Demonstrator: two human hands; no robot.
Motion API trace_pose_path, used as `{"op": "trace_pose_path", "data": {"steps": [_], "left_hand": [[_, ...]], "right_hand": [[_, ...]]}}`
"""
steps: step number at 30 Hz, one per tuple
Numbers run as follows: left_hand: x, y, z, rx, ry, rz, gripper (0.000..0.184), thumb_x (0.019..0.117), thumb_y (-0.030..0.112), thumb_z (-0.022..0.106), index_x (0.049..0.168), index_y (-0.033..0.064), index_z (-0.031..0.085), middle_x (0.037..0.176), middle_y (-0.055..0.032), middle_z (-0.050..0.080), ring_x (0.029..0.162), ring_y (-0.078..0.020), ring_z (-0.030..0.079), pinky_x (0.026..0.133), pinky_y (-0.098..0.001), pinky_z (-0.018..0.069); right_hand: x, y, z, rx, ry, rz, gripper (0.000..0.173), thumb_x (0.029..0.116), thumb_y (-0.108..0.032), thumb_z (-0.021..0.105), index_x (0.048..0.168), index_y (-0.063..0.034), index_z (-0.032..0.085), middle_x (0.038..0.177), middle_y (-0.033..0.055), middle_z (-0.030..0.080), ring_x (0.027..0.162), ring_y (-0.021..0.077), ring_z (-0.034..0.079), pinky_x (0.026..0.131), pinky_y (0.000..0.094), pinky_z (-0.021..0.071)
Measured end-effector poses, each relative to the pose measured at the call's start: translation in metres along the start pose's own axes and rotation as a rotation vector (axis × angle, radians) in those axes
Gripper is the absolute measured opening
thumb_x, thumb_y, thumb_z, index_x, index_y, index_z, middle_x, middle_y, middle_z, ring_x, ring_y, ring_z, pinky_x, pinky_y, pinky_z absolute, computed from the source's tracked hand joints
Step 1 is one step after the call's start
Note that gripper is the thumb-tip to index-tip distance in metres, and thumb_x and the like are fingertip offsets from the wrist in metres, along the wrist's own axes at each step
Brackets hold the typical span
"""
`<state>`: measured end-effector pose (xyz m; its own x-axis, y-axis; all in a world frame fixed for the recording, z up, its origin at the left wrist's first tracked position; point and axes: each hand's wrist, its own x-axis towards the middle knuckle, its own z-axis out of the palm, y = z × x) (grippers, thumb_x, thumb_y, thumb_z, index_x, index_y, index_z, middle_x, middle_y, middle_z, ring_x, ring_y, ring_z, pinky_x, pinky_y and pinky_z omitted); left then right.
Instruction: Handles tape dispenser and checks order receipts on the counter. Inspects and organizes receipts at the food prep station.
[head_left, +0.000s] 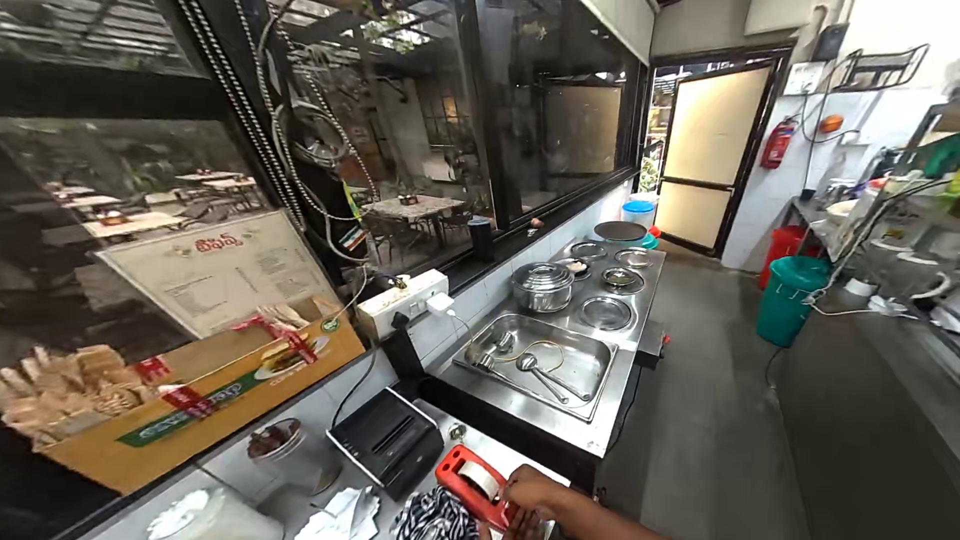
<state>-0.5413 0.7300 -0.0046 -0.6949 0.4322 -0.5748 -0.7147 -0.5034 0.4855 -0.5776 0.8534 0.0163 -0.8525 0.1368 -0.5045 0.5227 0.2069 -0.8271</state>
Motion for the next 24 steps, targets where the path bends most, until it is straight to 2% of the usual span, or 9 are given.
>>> {"op": "trace_pose_path", "data": {"steps": [3,5,7,9,11,15,21,24], "left_hand": [[-0.002,0.002,0.010,0.023,0.012,0.023,0.091,0.1022,0.066,0.005,0.144,-0.0072,0.039,0.137,-0.0279,0.055,0.117,-0.0315,0.061,0.095,-0.0457,0.0519],[-0.014,0.009,0.024,0.026,0.028,0.022,0.090,0.1033,0.065,0.004,0.145,-0.0060,0.041,0.139,-0.0274,0.055,0.119,-0.0316,0.061,0.095,-0.0445,0.0520],[-0.023,0.012,0.023,0.019,0.045,-0.006,0.089,0.1038,0.064,0.005,0.146,-0.0043,0.042,0.141,-0.0261,0.055,0.124,-0.0321,0.059,0.098,-0.0455,0.0509],[-0.021,0.014,0.021,0.022,0.080,-0.022,0.090,0.1033,0.067,0.007,0.145,-0.0050,0.042,0.141,-0.0273,0.054,0.125,-0.0343,0.058,0.101,-0.0481,0.0492],[-0.019,0.015,0.018,0.026,0.079,-0.025,0.091,0.1030,0.068,0.008,0.146,-0.0048,0.042,0.140,-0.0273,0.054,0.123,-0.0343,0.059,0.102,-0.0474,0.0488],[0.011,0.001,-0.017,-0.050,0.003,-0.008,0.097,0.0967,0.079,0.014,0.137,-0.0013,0.053,0.128,-0.0193,0.064,0.111,-0.0280,0.065,0.095,-0.0443,0.0528],[0.010,-0.001,-0.017,-0.070,0.000,-0.015,0.098,0.0956,0.080,0.014,0.136,0.0003,0.055,0.126,-0.0174,0.065,0.109,-0.0270,0.066,0.094,-0.0430,0.0532],[0.010,-0.002,-0.017,-0.067,0.009,-0.005,0.097,0.0958,0.080,0.015,0.134,0.0006,0.056,0.123,-0.0171,0.066,0.105,-0.0267,0.067,0.092,-0.0425,0.0540]], "right_hand": [[-0.007,-0.007,-0.007,-0.009,0.006,-0.035,0.031,0.0990,-0.028,0.060,0.104,0.0008,0.067,0.096,0.0143,0.067,0.087,0.0233,0.065,0.080,0.0470,0.0531],[-0.020,-0.017,-0.011,0.000,-0.012,-0.060,0.029,0.1007,-0.025,0.058,0.110,0.0011,0.067,0.099,0.0140,0.067,0.087,0.0215,0.064,0.080,0.0442,0.0534],[-0.028,-0.015,-0.009,0.056,-0.050,-0.066,0.028,0.1023,-0.023,0.059,0.115,0.0008,0.066,0.097,0.0124,0.066,0.082,0.0180,0.061,0.075,0.0391,0.0526],[-0.023,-0.008,-0.009,0.135,-0.049,-0.050,0.027,0.1012,-0.022,0.061,0.115,0.0002,0.065,0.096,0.0131,0.067,0.080,0.0197,0.063,0.071,0.0406,0.0547],[-0.025,-0.006,-0.016,0.191,-0.049,-0.008,0.026,0.1014,-0.021,0.061,0.117,-0.0009,0.065,0.101,0.0131,0.068,0.085,0.0209,0.067,0.076,0.0417,0.0573],[-0.030,0.006,-0.020,0.236,-0.052,-0.018,0.020,0.1013,-0.017,0.062,0.108,0.0016,0.066,0.098,0.0113,0.067,0.086,0.0179,0.065,0.080,0.0390,0.0560],[-0.033,0.015,-0.019,0.310,-0.038,-0.023,0.015,0.1006,-0.013,0.063,0.100,0.0016,0.066,0.092,0.0077,0.066,0.084,0.0142,0.063,0.083,0.0353,0.0556],[-0.036,0.018,-0.021,0.345,-0.035,-0.021,0.012,0.1001,-0.011,0.063,0.100,0.0015,0.065,0.095,0.0084,0.066,0.086,0.0150,0.064,0.084,0.0357,0.0563]]}}
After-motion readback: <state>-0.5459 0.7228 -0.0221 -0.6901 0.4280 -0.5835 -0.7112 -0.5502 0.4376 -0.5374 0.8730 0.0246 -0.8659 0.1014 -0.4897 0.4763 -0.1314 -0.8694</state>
